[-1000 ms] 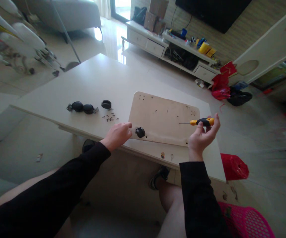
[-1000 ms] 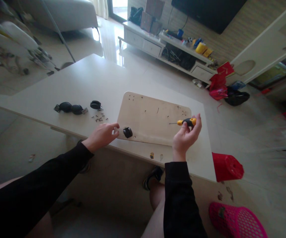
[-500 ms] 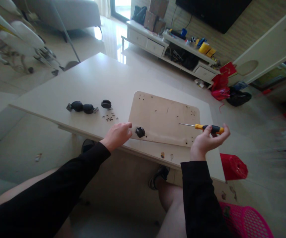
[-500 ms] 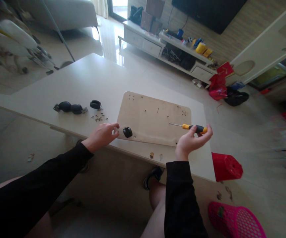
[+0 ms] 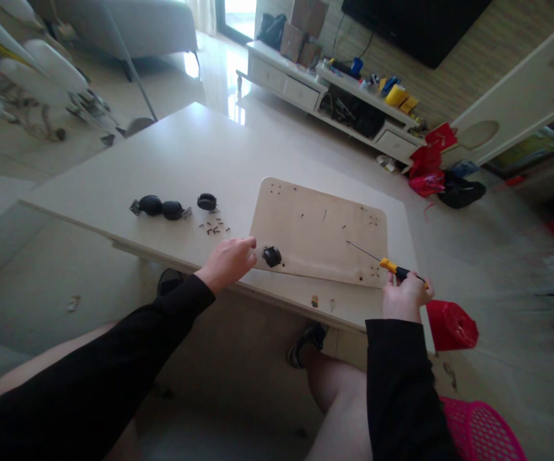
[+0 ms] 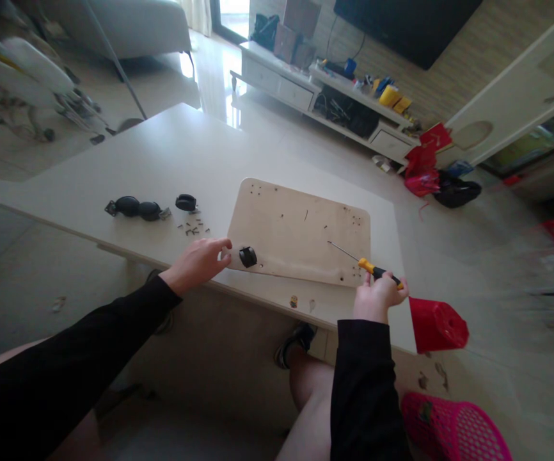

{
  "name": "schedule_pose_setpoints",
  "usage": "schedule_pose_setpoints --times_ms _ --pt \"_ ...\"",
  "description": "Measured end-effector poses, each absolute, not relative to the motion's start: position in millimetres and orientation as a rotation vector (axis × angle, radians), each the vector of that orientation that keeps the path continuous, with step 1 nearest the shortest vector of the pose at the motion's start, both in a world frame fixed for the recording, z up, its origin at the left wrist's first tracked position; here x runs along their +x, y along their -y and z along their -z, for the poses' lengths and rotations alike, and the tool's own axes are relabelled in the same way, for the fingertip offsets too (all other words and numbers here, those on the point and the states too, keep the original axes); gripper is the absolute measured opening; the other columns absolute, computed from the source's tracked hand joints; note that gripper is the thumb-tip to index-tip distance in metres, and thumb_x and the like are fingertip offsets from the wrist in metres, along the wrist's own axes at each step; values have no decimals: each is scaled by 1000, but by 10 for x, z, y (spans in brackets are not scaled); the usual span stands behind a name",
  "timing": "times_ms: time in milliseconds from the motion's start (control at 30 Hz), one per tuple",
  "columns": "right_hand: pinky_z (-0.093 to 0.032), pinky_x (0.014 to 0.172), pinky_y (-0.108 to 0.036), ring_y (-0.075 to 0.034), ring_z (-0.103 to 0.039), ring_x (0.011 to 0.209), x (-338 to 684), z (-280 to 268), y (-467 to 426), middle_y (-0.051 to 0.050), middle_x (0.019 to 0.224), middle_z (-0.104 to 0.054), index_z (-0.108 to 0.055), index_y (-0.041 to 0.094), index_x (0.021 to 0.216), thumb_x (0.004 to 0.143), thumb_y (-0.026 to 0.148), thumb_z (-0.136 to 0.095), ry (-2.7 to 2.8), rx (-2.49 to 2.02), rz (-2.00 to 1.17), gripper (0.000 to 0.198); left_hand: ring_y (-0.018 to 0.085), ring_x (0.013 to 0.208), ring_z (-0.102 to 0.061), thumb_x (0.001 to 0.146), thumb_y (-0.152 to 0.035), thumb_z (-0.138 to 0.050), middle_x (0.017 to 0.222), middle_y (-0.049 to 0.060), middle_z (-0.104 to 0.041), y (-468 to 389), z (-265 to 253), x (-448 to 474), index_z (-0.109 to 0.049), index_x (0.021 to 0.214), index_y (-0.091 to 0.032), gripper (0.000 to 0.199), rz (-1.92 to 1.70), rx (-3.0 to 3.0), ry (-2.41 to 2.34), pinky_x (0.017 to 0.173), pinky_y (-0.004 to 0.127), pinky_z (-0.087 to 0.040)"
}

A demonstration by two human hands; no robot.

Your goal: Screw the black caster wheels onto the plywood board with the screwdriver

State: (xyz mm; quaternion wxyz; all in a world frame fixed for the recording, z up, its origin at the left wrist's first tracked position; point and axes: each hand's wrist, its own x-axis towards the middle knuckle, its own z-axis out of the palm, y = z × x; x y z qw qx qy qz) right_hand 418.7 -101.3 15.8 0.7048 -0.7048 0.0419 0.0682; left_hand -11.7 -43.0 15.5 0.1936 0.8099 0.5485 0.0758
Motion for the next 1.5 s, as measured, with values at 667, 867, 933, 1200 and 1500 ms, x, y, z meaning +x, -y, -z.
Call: schedule_pose_setpoints --times_ms 667,867,933,1200,1500 --pt "-68 77 -29 -14 -72 118 3973 -418 1033 -8 154 -47 -36 34 131 85 5 -47 -77 -1476 -147 55 32 101 -80 99 -22 -56 106 16 -85 441 -203 -100 -80 121 -16 33 -213 2264 -1554 89 38 -56" --pt "-71 94 -38 -13 -75 113 3564 -560 907 -4 154 -54 -39 33 132 93 19 -61 177 -1385 -197 46 32 101 -80 99 -20 -54 106 16 -85 450 -262 -87 -81 113 -17 30 -203 2244 -1538 88 39 -56" --pt "-71 96 -42 -16 -75 117 3343 -591 842 -4 152 -57 -42 32 132 94 25 -62 325 -1342 -222 44 32 101 -80 99 -21 -55 106 16 -85 458 -272 -90 -81 112 -17 30 -199 2246 -1537 88 38 -56" --pt "-74 83 -46 -29 -73 130 2398 -667 656 -11 131 -68 -47 26 141 83 38 -73 793 -1248 -243 65 33 109 -78 99 -23 -62 116 14 -83 552 -268 -121 -79 117 -18 25 -169 2191 -1548 93 41 -57" --pt "-71 101 -53 -29 -76 128 1952 -626 662 -13 132 -69 -51 25 142 90 38 -72 1120 -1245 -166 57 35 127 -71 95 -18 -66 136 21 -74 793 -197 -1 -67 135 -13 41 -182 2217 -1395 105 45 -56"
